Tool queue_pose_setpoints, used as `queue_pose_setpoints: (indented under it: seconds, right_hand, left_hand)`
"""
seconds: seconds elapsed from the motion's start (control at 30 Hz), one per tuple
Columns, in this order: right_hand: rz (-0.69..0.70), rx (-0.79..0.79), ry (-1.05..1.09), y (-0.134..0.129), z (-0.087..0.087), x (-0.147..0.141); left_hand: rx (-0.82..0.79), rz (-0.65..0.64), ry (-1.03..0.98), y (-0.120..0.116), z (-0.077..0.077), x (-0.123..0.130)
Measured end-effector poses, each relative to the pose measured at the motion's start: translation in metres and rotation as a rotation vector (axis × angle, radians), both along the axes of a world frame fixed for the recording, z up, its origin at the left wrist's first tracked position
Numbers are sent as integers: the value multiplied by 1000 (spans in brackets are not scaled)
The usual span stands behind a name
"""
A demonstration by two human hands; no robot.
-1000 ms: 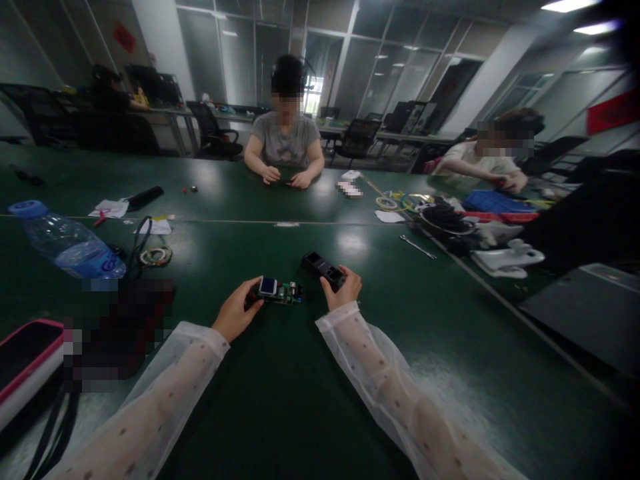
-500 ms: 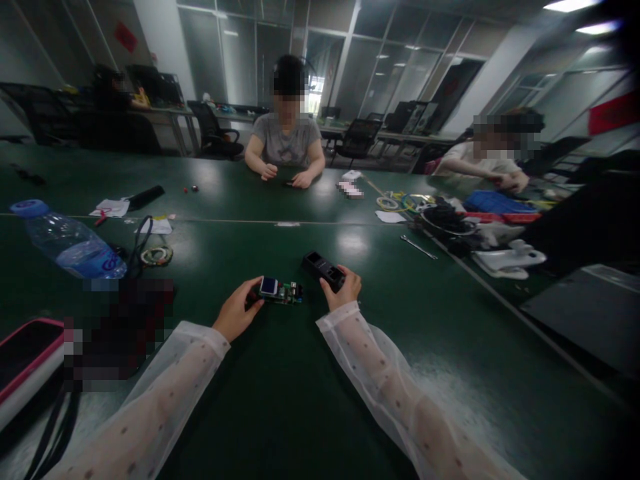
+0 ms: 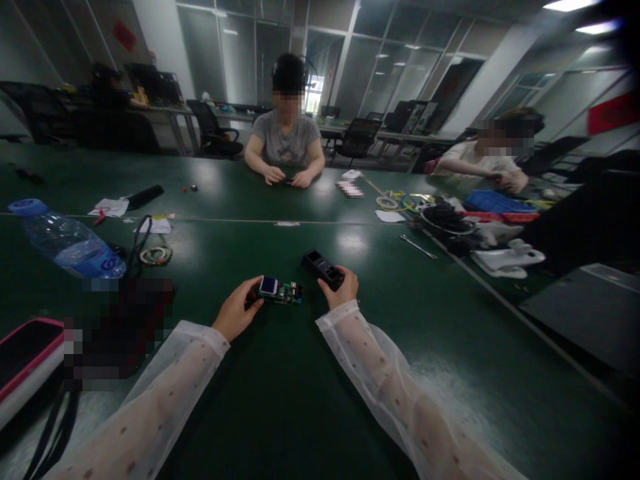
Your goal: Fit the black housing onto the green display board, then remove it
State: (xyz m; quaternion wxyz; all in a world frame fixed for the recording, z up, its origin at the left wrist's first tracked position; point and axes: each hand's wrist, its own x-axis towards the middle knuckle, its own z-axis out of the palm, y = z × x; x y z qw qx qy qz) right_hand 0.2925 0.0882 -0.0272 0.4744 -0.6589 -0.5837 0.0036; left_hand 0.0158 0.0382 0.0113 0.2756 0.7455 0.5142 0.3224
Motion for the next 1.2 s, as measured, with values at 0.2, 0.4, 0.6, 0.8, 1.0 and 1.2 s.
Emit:
queue_pose_setpoints:
  seconds: [0.2,0.4,0.6,0.8,1.0,1.2]
  right_hand:
    - [49,-11,21,1,-2,2]
    - [92,-24,209,-5,5,-8]
    - [385,47,262,-25,24,-24]
    - [531,77,102,-42,35,-34]
    - [613,43,27,-42,38,-37]
    - [671,27,-33,-41,38,-38]
  left_hand:
    - [7,-1,-4,-1,0,0]
    - [25,-3,-15,0,-2,0]
    - [26,-7,-12,1,-4,-1]
    - [32,-4,-2,1,-3,-1]
    - [46,12,11,2,-6,-1]
    - [56,23,8,4,-11,-1]
